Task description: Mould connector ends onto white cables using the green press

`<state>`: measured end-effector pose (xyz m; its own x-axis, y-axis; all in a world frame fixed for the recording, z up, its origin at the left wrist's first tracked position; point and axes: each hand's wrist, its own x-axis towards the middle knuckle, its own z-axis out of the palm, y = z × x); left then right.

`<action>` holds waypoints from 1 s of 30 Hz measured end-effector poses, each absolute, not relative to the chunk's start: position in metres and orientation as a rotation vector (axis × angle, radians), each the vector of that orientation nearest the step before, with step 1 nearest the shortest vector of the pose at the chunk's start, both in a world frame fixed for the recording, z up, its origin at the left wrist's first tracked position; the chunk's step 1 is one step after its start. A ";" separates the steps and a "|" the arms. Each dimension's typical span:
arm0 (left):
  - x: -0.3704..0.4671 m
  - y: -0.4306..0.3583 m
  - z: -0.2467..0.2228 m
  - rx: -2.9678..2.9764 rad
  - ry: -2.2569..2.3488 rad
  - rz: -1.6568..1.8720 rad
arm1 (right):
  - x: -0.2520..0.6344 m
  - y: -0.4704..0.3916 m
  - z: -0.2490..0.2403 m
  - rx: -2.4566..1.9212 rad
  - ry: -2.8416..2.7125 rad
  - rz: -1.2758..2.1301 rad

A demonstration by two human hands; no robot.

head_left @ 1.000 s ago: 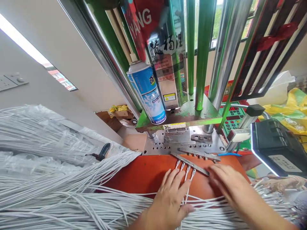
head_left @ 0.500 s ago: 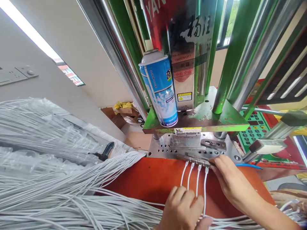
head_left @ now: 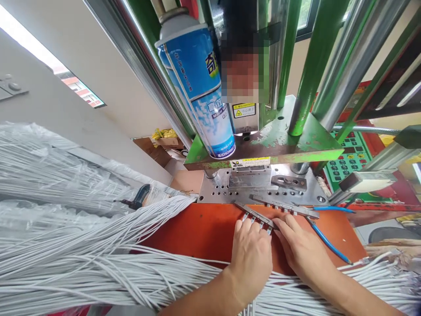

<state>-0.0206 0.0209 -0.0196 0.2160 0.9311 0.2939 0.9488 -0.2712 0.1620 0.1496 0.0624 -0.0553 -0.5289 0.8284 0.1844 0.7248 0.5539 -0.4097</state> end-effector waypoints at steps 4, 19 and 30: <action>-0.015 0.022 -0.021 -2.403 -1.905 -0.591 | 0.152 0.063 -0.056 -1.236 -2.435 0.477; -0.008 0.018 -0.037 -2.302 -1.960 -0.635 | 0.150 0.060 -0.051 -1.226 -2.397 0.458; -0.027 -0.004 -0.009 -2.445 -1.911 -0.568 | 0.151 0.062 -0.051 -1.276 -2.257 0.561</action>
<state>-0.0273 -0.0036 -0.0092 0.2010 0.9413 0.2711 0.9366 -0.2657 0.2283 0.1514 0.0624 -0.0508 -0.4473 0.8699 0.2079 0.6711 0.4801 -0.5649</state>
